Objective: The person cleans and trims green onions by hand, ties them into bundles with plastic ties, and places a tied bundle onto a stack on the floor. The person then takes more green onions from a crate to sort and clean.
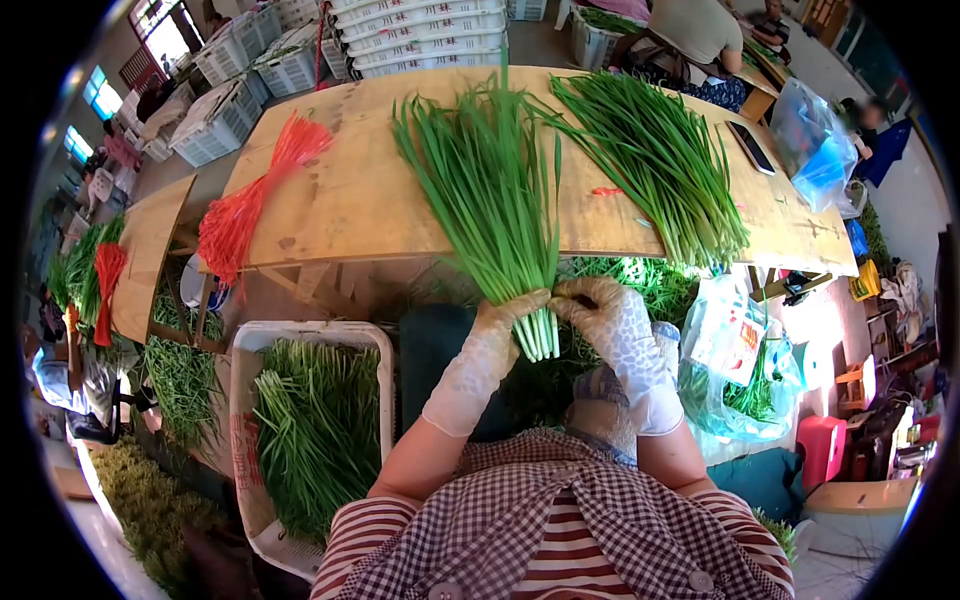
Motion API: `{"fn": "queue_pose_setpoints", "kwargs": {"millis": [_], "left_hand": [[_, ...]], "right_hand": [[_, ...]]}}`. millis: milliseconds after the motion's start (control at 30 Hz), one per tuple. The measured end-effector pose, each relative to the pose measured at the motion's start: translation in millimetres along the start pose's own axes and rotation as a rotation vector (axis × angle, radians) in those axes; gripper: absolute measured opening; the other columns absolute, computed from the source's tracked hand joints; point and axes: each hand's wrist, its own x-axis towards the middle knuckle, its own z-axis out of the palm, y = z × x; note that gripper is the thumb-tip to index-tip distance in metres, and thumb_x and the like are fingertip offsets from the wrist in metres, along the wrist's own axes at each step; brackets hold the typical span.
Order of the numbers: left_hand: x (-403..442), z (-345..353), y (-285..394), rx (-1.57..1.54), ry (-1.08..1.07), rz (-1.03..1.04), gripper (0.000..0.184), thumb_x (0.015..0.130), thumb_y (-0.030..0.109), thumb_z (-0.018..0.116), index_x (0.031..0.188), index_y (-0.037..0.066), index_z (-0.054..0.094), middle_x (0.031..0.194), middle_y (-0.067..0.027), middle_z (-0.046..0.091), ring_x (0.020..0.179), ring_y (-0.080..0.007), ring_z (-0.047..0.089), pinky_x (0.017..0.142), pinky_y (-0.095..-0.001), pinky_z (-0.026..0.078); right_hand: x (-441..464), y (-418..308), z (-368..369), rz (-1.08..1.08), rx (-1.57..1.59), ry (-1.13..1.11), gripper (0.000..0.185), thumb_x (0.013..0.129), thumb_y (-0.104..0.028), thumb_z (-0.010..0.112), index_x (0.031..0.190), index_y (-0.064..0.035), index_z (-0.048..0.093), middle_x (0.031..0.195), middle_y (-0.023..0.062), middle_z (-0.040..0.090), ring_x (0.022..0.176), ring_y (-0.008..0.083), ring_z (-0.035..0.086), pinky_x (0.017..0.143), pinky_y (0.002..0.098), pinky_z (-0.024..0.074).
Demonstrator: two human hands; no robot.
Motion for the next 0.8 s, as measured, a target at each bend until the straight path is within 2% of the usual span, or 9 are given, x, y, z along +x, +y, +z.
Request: {"fn": "queue_pose_setpoints", "kwargs": {"millis": [133,267,367,400,467,600,700,733,800], "left_hand": [[-13.3,12.1,9.3,-0.020,0.011,-0.034,0.032,0.080,0.000,0.068,0.111,-0.001,0.060,0.096,-0.0103,0.067,0.084,-0.0197,0.066,0.075,-0.0316,0.055],[-13.5,10.9,6.0,-0.015,0.006,0.004,0.031,0.079,-0.004,0.067,0.110,-0.003,0.060,0.096,-0.0117,0.068,0.084,-0.0201,0.067,0.076,-0.0309,0.056],[-7.5,6.2,-5.0,-0.012,0.052,0.031,0.033,0.081,-0.001,0.067,0.113,0.000,0.058,0.098,-0.0114,0.066,0.087,-0.0223,0.067,0.073,-0.0334,0.057],[-6.1,3.7,-7.3,0.006,0.042,0.028,0.033,0.080,-0.001,0.068,0.112,0.000,0.058,0.098,-0.0116,0.066,0.086,-0.0227,0.067,0.073,-0.0334,0.057],[-3.3,-0.2,-8.0,0.046,0.021,0.023,0.033,0.079,-0.003,0.068,0.111,-0.002,0.059,0.096,-0.0122,0.067,0.086,-0.0233,0.067,0.074,-0.0334,0.057],[-4.0,7.8,-7.6,0.081,0.119,-0.004,0.031,0.079,-0.001,0.070,0.109,-0.003,0.060,0.095,-0.0135,0.068,0.083,-0.0234,0.067,0.073,-0.0335,0.057],[-5.3,5.7,-9.1,0.049,0.093,-0.001,0.031,0.080,0.002,0.070,0.109,-0.003,0.060,0.097,-0.0136,0.068,0.082,-0.0230,0.067,0.073,-0.0335,0.057],[-5.4,5.1,-7.4,0.049,0.083,-0.021,0.032,0.080,0.003,0.070,0.110,-0.003,0.059,0.098,-0.0131,0.068,0.083,-0.0227,0.067,0.074,-0.0334,0.056],[-6.0,1.4,-7.9,0.041,0.062,-0.028,0.035,0.082,0.008,0.071,0.114,-0.001,0.058,0.102,-0.0126,0.067,0.086,-0.0224,0.066,0.076,-0.0336,0.056]], "right_hand": [[11.2,-8.5,4.2,-0.065,-0.021,0.280,0.025,0.081,-0.021,0.069,0.098,-0.0030,0.070,0.085,0.0168,0.068,0.078,0.0331,0.067,0.071,0.0360,0.0535],[28.6,-16.1,2.7,-0.023,0.246,0.273,0.022,0.082,-0.020,0.067,0.097,-0.0039,0.070,0.083,0.0177,0.068,0.076,0.0310,0.067,0.070,0.0356,0.0531],[48.5,-32.6,3.4,-0.207,0.007,0.291,0.020,0.082,-0.020,0.067,0.096,-0.0055,0.071,0.081,0.0169,0.067,0.074,0.0316,0.066,0.067,0.0354,0.0527],[59.1,-37.3,6.3,-0.205,0.010,0.301,0.023,0.081,-0.026,0.068,0.094,-0.0074,0.072,0.081,0.0158,0.068,0.076,0.0320,0.066,0.069,0.0373,0.0521],[79.8,-49.4,6.3,-0.135,-0.160,0.213,0.028,0.079,-0.032,0.069,0.094,-0.0083,0.072,0.082,0.0155,0.068,0.079,0.0316,0.066,0.072,0.0380,0.0519],[108.0,-62.1,11.0,0.082,-0.460,-0.029,0.037,0.075,-0.040,0.071,0.094,-0.0083,0.073,0.088,0.0153,0.069,0.086,0.0306,0.066,0.080,0.0380,0.0513],[122.6,-43.5,12.7,0.118,-0.350,-0.053,0.039,0.076,-0.039,0.070,0.098,-0.0074,0.072,0.094,0.0175,0.069,0.089,0.0302,0.067,0.082,0.0359,0.0515],[122.6,-40.8,8.7,0.192,-0.154,-0.085,0.042,0.075,-0.035,0.071,0.102,-0.0027,0.070,0.095,0.0194,0.069,0.088,0.0282,0.068,0.082,0.0347,0.0516],[123.1,-26.2,7.4,0.142,0.091,0.036,0.042,0.074,-0.024,0.076,0.103,0.0056,0.066,0.086,0.0152,0.069,0.073,0.0192,0.065,0.071,0.0294,0.0519]]}}
